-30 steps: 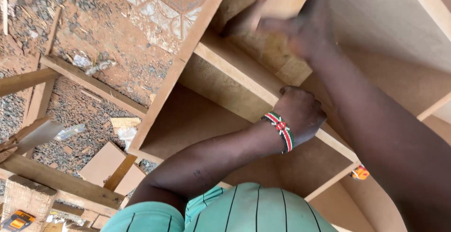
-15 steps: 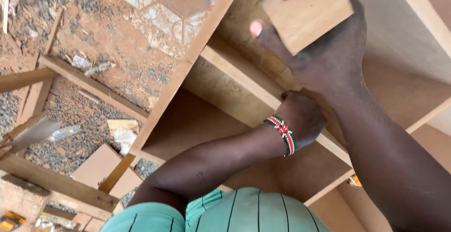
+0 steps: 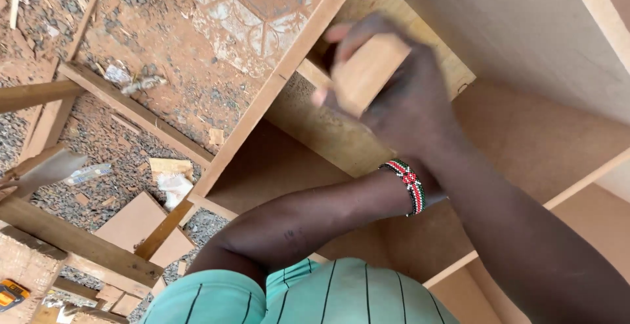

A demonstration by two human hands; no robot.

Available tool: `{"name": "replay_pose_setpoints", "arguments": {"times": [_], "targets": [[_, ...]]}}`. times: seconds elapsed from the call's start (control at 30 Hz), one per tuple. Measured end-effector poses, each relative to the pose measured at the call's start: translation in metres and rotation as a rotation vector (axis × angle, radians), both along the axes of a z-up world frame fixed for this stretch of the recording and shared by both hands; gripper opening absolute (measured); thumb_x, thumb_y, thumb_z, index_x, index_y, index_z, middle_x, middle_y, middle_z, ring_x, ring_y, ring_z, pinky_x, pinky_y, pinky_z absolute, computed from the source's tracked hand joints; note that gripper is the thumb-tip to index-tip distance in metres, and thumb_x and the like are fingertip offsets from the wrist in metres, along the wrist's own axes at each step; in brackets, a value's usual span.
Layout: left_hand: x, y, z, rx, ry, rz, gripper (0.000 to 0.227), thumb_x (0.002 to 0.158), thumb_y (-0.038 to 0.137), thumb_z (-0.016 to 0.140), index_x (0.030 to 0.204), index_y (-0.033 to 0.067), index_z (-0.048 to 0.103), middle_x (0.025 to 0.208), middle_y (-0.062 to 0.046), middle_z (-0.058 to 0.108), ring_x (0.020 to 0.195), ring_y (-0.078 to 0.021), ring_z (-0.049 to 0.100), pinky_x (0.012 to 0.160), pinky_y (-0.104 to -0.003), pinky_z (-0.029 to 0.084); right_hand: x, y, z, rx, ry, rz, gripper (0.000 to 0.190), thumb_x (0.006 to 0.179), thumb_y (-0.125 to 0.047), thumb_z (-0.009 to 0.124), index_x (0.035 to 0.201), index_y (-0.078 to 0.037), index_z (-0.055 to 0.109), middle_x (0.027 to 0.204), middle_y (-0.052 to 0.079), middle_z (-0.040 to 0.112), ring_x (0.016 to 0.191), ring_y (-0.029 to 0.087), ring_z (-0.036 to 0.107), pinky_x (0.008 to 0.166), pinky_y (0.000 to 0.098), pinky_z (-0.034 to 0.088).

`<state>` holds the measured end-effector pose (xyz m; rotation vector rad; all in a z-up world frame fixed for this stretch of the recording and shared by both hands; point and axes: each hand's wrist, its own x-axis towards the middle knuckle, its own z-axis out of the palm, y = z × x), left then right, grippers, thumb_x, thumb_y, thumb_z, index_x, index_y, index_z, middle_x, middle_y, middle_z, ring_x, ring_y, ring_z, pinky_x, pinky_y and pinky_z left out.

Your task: Assembling wooden cabinet parts using a power drill and screws.

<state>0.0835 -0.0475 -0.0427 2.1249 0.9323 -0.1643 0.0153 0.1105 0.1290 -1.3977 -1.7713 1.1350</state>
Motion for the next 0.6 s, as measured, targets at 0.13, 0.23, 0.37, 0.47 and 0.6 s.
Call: {"name": "replay_pose_setpoints", "arguments": {"times": [0.13,0.23,0.37,0.47,0.6], "targets": [[0.037,-0.036,-0.02,-0.269,-0.123,0.165,0.026,0.114,0.023,0.056,0.133,0.0292,0.072,0.123,0.006,0.072,0.119,-0.0228,0.067,0.1,-0.045,0.048,0.015,0.012,0.001,-0.053,0.044,-0.113,0.035,0.105,-0.023,0.101,0.119,-0.014,0.07,0.14,0.017,0.089,0.137,0.027,0.088,0.113,0.0388,0.07],[0.049,-0.061,-0.058,-0.419,-0.185,0.285,0.028,0.121,0.027,0.05,0.144,0.0297,0.066,0.127,0.007,0.067,0.128,-0.0172,0.062,0.113,-0.041,0.047,-0.003,-0.01,0.01,-0.11,0.004,-0.005,0.045,0.103,-0.024,0.104,0.118,-0.019,0.061,0.152,0.008,0.075,0.141,0.022,0.075,0.115,0.0379,0.059],[0.026,-0.04,-0.041,-0.599,-0.278,0.367,0.03,0.129,0.032,0.043,0.154,0.0301,0.059,0.131,0.007,0.063,0.137,-0.0117,0.058,0.125,-0.037,0.045,0.014,-0.004,0.0,-0.302,-0.086,-0.048,0.041,0.097,-0.04,0.098,0.115,-0.027,0.064,0.152,0.0,0.085,0.134,0.012,0.084,0.108,0.0305,0.059],[-0.032,0.043,0.056,-0.048,0.178,-0.245,0.038,0.097,0.01,0.065,0.122,0.0305,0.084,0.124,0.005,0.079,0.11,-0.0312,0.074,0.072,-0.049,0.048,0.016,0.002,-0.021,-0.048,0.121,-0.299,0.036,0.098,-0.021,0.106,0.112,-0.017,0.072,0.122,0.005,0.082,0.137,0.024,0.087,0.113,0.0355,0.067],[-0.039,0.053,0.071,-0.069,0.205,-0.339,0.037,0.097,0.008,0.066,0.121,0.0282,0.086,0.118,0.007,0.079,0.109,-0.032,0.074,0.074,-0.049,0.049,0.006,-0.002,-0.018,-0.252,0.06,-0.135,0.039,0.096,-0.032,0.104,0.108,-0.023,0.068,0.124,-0.003,0.08,0.139,0.016,0.081,0.109,0.0313,0.061]]}}
